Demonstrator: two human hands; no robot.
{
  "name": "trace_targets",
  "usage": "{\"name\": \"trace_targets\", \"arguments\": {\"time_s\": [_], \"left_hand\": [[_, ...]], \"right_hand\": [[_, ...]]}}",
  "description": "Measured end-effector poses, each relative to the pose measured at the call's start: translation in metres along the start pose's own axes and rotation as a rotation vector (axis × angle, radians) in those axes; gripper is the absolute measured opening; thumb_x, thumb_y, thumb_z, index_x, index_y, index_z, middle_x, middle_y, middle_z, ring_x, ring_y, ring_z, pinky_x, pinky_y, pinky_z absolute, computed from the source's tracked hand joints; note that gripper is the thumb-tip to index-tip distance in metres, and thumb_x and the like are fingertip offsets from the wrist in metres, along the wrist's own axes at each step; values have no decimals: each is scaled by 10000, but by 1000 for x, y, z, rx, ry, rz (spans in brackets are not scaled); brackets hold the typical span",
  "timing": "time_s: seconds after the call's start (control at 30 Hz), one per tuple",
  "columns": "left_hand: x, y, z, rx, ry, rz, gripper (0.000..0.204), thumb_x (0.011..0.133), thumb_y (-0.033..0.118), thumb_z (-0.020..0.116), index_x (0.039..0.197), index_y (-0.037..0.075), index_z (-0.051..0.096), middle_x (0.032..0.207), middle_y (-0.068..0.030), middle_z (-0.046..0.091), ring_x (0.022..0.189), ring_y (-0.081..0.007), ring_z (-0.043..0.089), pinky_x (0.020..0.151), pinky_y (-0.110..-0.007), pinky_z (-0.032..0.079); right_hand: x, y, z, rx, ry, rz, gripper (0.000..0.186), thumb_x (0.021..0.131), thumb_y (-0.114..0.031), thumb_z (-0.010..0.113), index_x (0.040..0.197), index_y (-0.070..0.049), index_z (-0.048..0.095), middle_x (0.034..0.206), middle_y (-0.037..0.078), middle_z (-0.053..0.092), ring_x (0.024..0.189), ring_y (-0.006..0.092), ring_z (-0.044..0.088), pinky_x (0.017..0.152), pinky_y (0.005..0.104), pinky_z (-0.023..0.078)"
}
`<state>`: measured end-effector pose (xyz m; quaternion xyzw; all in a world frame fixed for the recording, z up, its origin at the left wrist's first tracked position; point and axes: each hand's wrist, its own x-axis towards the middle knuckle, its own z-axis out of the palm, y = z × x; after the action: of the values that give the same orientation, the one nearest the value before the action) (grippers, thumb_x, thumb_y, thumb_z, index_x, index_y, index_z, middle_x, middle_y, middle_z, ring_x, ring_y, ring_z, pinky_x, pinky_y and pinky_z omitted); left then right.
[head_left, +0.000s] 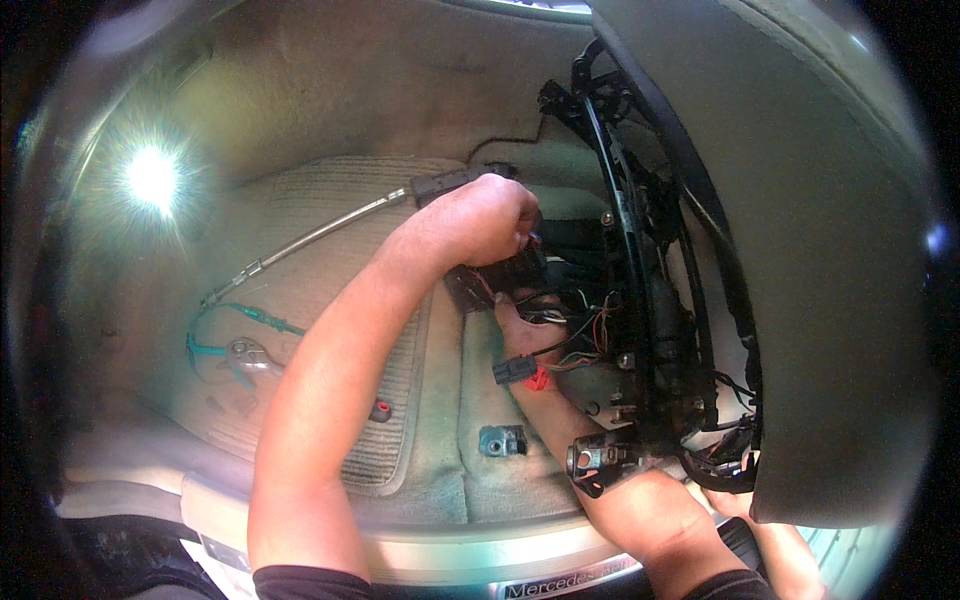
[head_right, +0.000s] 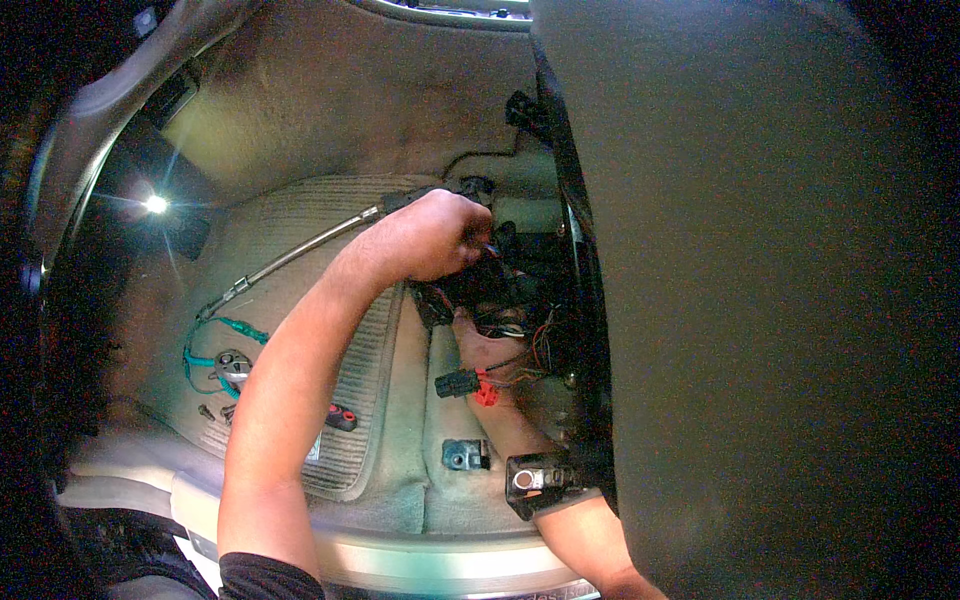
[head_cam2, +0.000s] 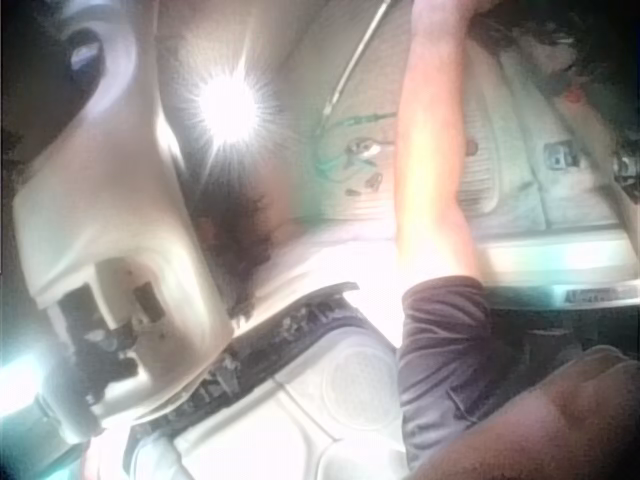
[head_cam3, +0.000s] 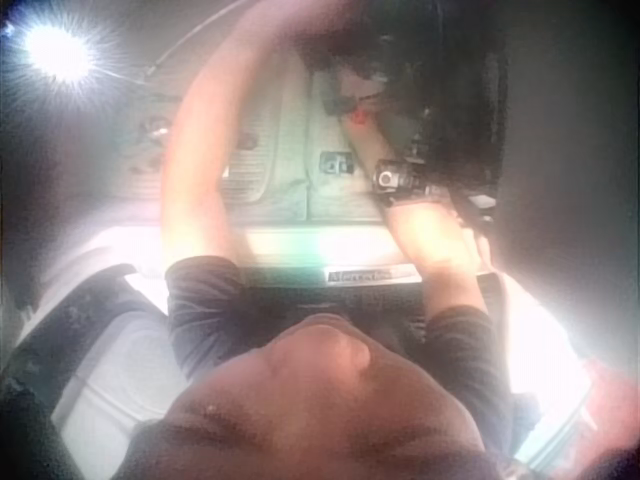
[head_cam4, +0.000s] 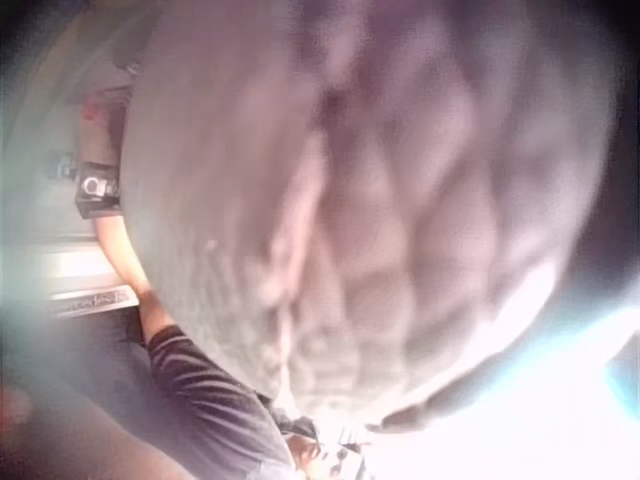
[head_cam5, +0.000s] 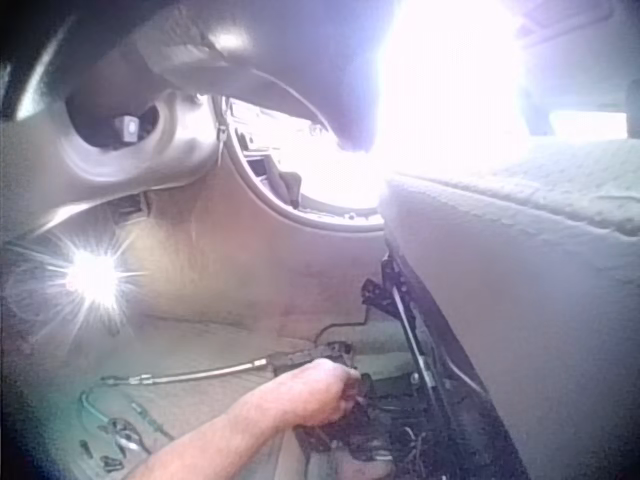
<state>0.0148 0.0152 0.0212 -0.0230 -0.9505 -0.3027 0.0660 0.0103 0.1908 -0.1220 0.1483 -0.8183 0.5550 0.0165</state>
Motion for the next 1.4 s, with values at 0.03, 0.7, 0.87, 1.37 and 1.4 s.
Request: {"name": "trace_targets", "arguments": {"time_s": [0.03,0.7,0.87,1.37,1.4], "left_hand": [[-1,-1,0,-15,19,-9,154,798,78,687,933,8,667,900,-226,688,874,-404,671,768,-449,534],[7,-9,16,-49,49,-1,160,737,33,669,896,38,687,878,-201,698,850,-387,681,765,-439,544],[4,-10,20,-7,16,21,144,725,22,665,867,37,685,858,-187,701,850,-381,684,748,-442,548],[6,3,20,192,-26,36,167,719,24,690,878,70,709,851,-178,706,882,-372,691,750,-453,556],[7,5,20,265,-50,44,171,722,26,695,886,72,713,857,-179,707,893,-371,693,757,-457,556]], "right_hand": [[-1,1,3,43,12,14,268,731,-101,811,936,-12,663,903,100,702,817,207,681,760,338,531],[15,10,2,-11,140,-375,286,705,7,703,976,-71,749,1081,160,620,1128,360,572,1026,464,438],[13,12,2,3,118,-413,301,697,5,714,981,-87,751,1128,163,602,1145,363,564,1021,465,443],[24,46,16,-28,136,-535,358,692,2,732,1028,-120,757,1173,162,589,1151,372,549,1046,472,421],[24,47,18,-11,131,-541,350,696,5,732,1021,-122,756,1169,165,590,1142,370,557,1043,468,422]]}}
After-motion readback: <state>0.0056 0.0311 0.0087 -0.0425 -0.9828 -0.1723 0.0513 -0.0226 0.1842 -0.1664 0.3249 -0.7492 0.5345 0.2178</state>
